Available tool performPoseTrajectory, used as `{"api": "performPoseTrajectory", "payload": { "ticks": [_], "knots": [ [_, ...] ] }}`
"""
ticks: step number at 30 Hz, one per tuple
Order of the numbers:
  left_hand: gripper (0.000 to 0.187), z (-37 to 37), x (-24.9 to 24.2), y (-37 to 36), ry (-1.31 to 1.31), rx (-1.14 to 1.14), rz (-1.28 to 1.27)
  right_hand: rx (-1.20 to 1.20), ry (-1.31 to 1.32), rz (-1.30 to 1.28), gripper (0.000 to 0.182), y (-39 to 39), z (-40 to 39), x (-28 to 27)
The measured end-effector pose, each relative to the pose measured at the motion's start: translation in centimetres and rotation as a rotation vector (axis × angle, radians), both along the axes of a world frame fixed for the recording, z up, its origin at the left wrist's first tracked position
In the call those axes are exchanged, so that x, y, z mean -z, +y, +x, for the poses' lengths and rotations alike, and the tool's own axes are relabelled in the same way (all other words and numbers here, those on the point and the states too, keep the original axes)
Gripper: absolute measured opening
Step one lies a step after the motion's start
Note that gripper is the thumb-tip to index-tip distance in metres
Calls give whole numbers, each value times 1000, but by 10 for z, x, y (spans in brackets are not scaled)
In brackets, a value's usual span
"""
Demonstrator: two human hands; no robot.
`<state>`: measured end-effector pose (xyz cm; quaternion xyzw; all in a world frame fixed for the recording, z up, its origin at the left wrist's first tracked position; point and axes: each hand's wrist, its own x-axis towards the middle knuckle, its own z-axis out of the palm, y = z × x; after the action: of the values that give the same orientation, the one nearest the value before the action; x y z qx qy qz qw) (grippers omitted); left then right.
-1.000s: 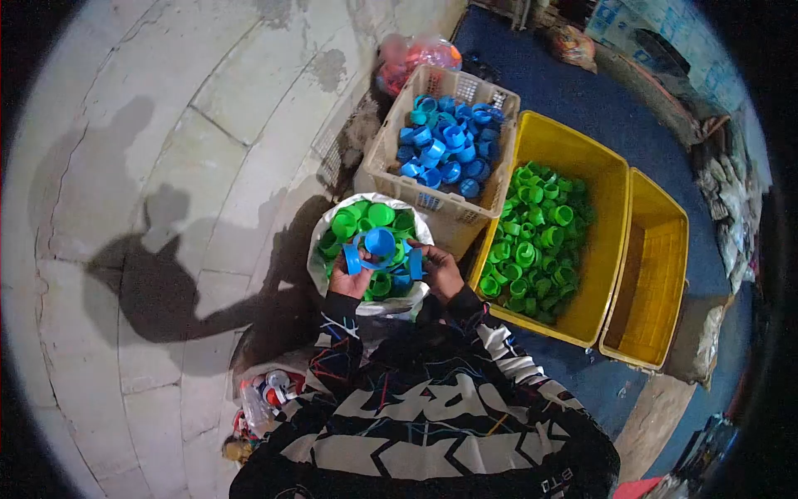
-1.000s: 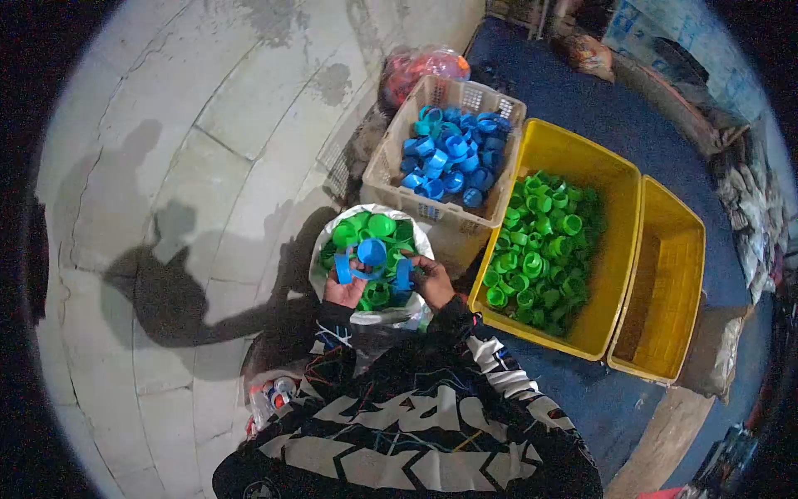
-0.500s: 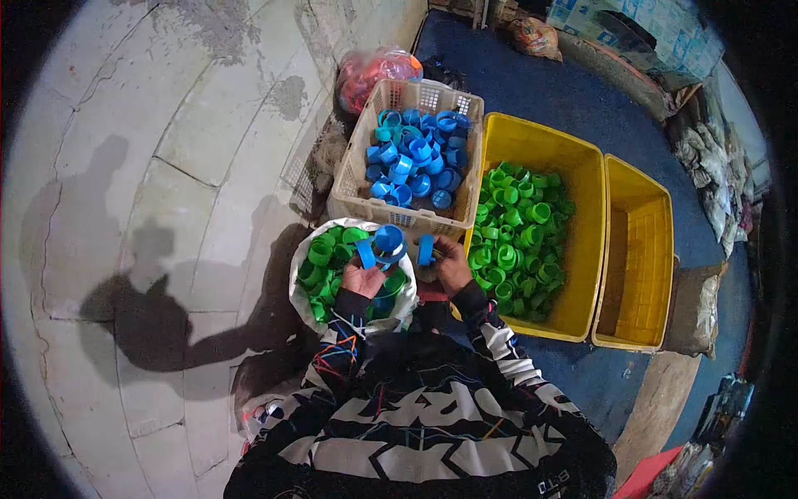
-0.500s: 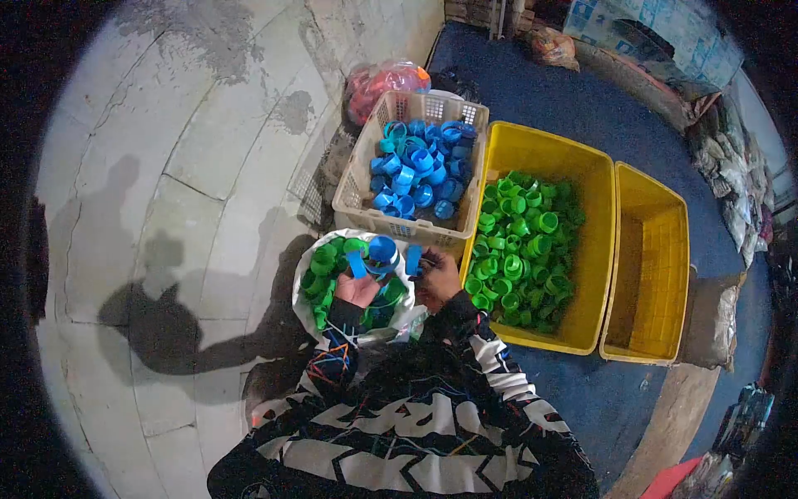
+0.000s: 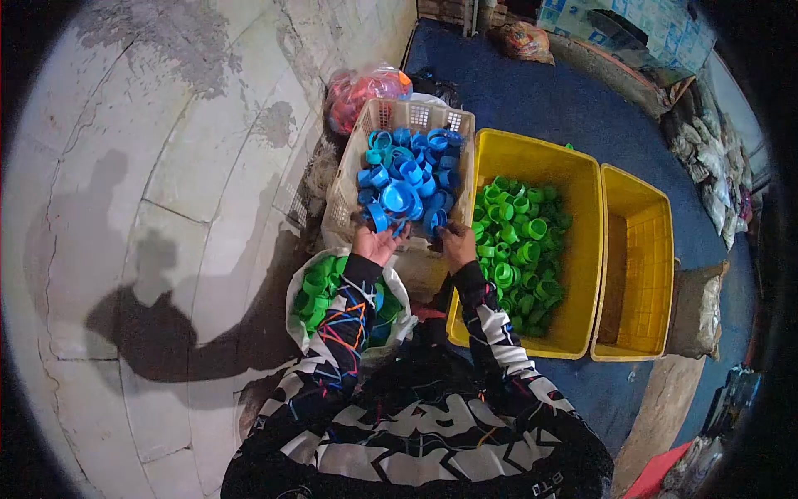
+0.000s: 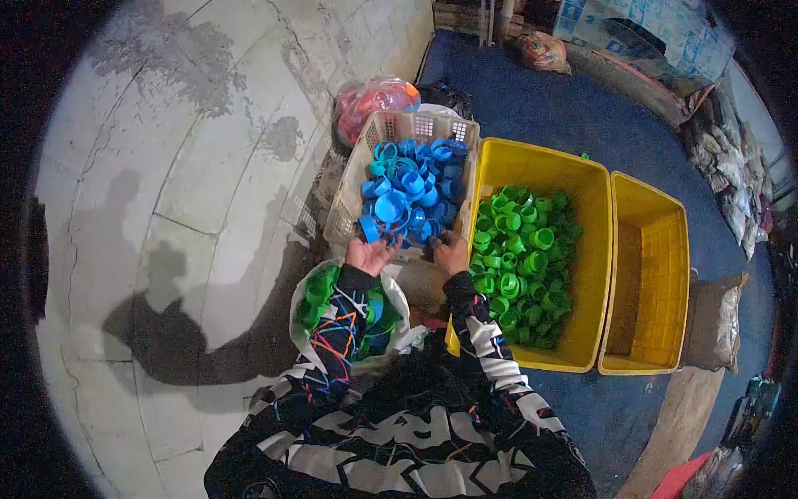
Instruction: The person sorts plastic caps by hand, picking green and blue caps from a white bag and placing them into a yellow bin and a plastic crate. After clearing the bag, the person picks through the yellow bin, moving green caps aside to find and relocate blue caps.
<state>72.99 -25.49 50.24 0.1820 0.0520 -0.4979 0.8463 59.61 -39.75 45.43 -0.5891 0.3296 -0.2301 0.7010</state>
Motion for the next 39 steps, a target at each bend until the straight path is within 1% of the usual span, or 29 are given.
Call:
{"api": "performPoseTrajectory", "payload": {
  "ticks": [1, 2, 5, 6, 7, 8, 9, 10, 11, 12, 13, 14, 15, 16, 17, 19, 20, 21, 23, 24, 26, 27, 29, 30, 32, 35, 36, 39],
  "knots": [
    [28, 3, -9, -10, 11, -31, 7, 17, 29, 11, 14, -3, 5, -20],
    [27, 15, -6, -20, -49, 27, -121, 34, 58, 21, 13, -8, 12, -33],
    [25, 57, 1, -65, 0, -54, -93, 69, -158, 83, 12, -38, 42, -41],
    [23, 71, 3, -76, -63, -28, 67, 62, -329, 221, 26, -45, 53, -37],
    [22, 82, 6, -82, -123, -3, 229, 36, -298, 246, 27, -52, 59, -39],
    [27, 88, 14, -83, -50, -47, 285, 7, -262, 272, 27, -57, 63, -41],
    [29, 86, 25, -79, -68, -111, 369, -25, -227, 299, 28, -59, 63, -42],
    [30, 82, 34, -73, -91, -177, 453, -62, -368, 402, 17, -62, 60, -22],
    [31, 77, 23, -69, -114, -243, 536, -54, -279, 366, 19, -59, 54, -24],
    [34, 82, 10, -61, 139, -215, 661, -46, -187, 333, 21, -52, 46, -23],
    [34, 81, 14, -44, 50, -207, 566, -39, -86, 306, 23, -41, 34, -23],
    [33, 78, 23, -21, -34, -202, 476, -25, -168, 411, 23, -28, 21, -23],
    [33, 73, 33, 5, -114, -201, 391, -64, -134, 353, 22, -16, 4, -12],
    [32, 64, 8, 29, -75, -180, 332, -108, -110, 290, 21, -8, -9, -1],
    [30, 60, -3, 55, -87, -197, 275, -154, -96, 225, 20, -1, -19, 9],
    [30, 59, -8, 108, -192, -233, 325, -60, -5, 195, 18, 23, -39, 22],
    [26, 55, -10, 131, -317, -250, 427, -78, 57, 153, 19, 36, -49, 13],
    [24, 47, -10, 149, -390, -320, 577, -105, 102, -40, 19, 46, -55, 20],
    [25, 32, -2, 184, -492, -338, 714, -152, 177, -432, 20, 63, -58, 32],
    [24, 25, 7, 202, -591, -293, 782, -184, 113, -330, 21, 75, -56, 35],
    [23, 15, 27, 230, -793, -197, 909, -298, 129, -510, 22, 98, -41, 22],
    [20, 4, 34, 240, -874, -256, 985, -353, 135, -605, 22, 107, -30, 13],
    [15, -21, 39, 249, -1027, -384, 1141, -475, 165, -560, 23, 124, -4, -6],
    [15, -30, 40, 253, -1015, -430, 1175, -547, 203, -587, 23, 133, 10, -9],
    [17, -58, 30, 260, -979, -515, 1258, -614, 128, -688, 23, 155, 40, -8],
    [19, -88, 24, 277, -1092, -572, 1386, -671, -29, -823, 24, 194, 80, -16],
    [20, -96, 23, 281, -1058, -557, 1444, -674, -3, -814, 26, 209, 88, -17],
    [23, -114, 21, 293, -956, -503, 1609, -626, 139, -909, 29, 246, 110, 24]
  ]
}}
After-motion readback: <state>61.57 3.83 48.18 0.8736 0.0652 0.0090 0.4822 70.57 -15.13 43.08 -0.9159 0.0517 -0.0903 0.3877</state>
